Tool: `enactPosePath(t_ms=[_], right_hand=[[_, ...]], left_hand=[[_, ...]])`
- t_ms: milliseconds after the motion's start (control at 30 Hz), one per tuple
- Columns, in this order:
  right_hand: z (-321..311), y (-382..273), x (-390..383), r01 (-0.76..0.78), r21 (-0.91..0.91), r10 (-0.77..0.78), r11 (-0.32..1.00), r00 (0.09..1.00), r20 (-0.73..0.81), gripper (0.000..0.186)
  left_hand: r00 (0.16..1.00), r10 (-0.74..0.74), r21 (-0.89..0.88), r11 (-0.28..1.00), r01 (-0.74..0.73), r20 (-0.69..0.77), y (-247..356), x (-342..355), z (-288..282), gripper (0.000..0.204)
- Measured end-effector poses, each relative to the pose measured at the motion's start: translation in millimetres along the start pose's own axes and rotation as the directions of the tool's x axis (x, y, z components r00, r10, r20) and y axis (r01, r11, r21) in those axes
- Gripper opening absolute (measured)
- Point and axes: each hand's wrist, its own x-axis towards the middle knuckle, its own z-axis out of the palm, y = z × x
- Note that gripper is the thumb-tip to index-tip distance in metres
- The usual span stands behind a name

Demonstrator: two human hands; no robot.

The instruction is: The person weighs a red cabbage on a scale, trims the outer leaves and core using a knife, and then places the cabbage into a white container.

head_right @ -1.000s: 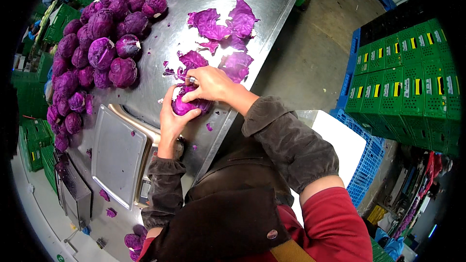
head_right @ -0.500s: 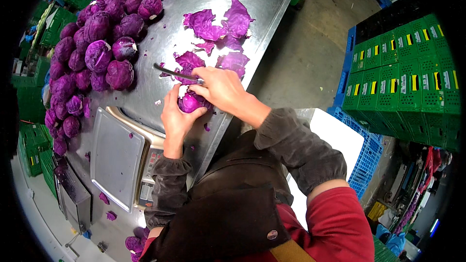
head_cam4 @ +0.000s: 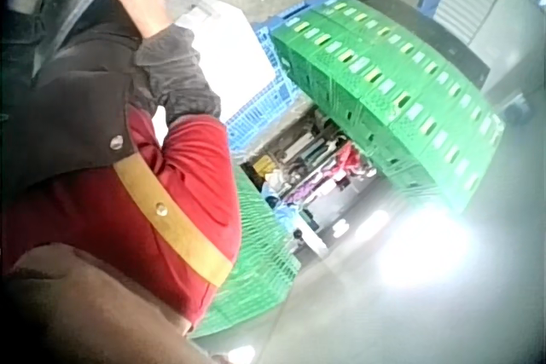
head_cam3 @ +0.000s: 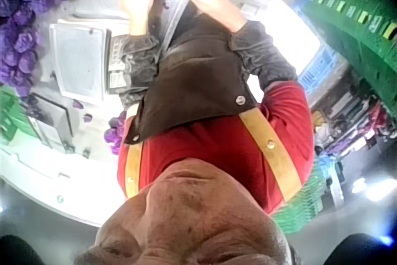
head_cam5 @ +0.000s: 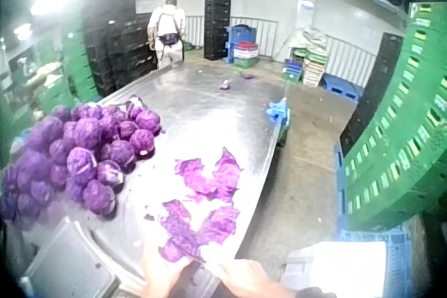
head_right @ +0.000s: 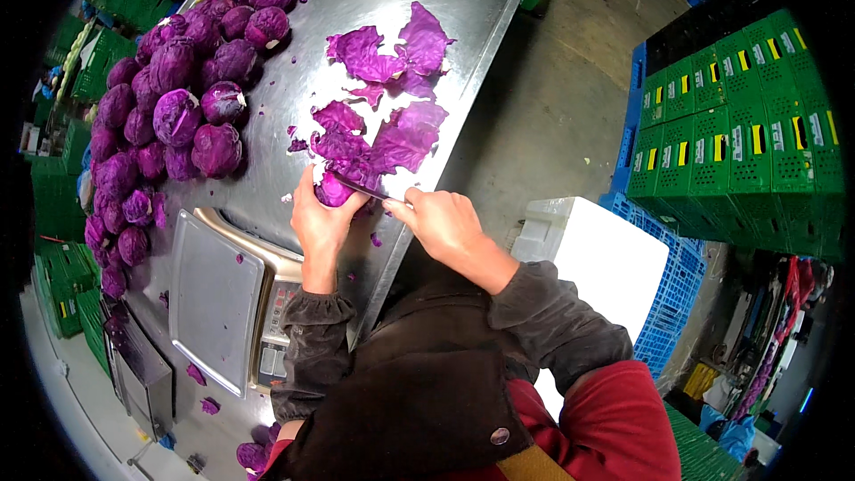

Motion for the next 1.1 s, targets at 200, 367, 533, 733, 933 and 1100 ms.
enactPosePath(t_ms=[200,367,533,733,933,1100], right_hand=[[38,-3,8,0.069,-0.232,-0.155,0.970,0.915,-0.373,0.046],[53,-3,19,0.082,-0.197,-0.170,0.977,0.856,-0.488,0.040],[15,-9,44,-0.035,0.030,0.045,0.999,0.886,-0.462,0.036],[-17,-28,55,0.026,0.169,-0.036,0.985,0.998,0.057,0.056],[-25,-5,32,-0.113,0.205,0.063,0.972,0.970,0.236,0.060],[-31,-5,29,-0.147,0.220,0.088,0.964,0.962,0.258,0.060]], left_hand=[[0.993,-0.116,0.043,0.992,0.116,-0.006,1,17,-4,0.100],[0.984,-0.166,-0.056,0.984,0.170,0.068,6,23,-15,0.100],[0.955,-0.283,-0.146,0.945,0.293,0.085,-1,29,-12,0.103],[0.983,-0.171,-0.033,0.984,0.174,0.065,4,20,-13,0.105],[0.994,-0.104,0.052,0.993,0.101,0.041,0,14,-1,0.105],[0.998,-0.060,0.081,0.995,0.058,0.027,11,7,2,0.105]])
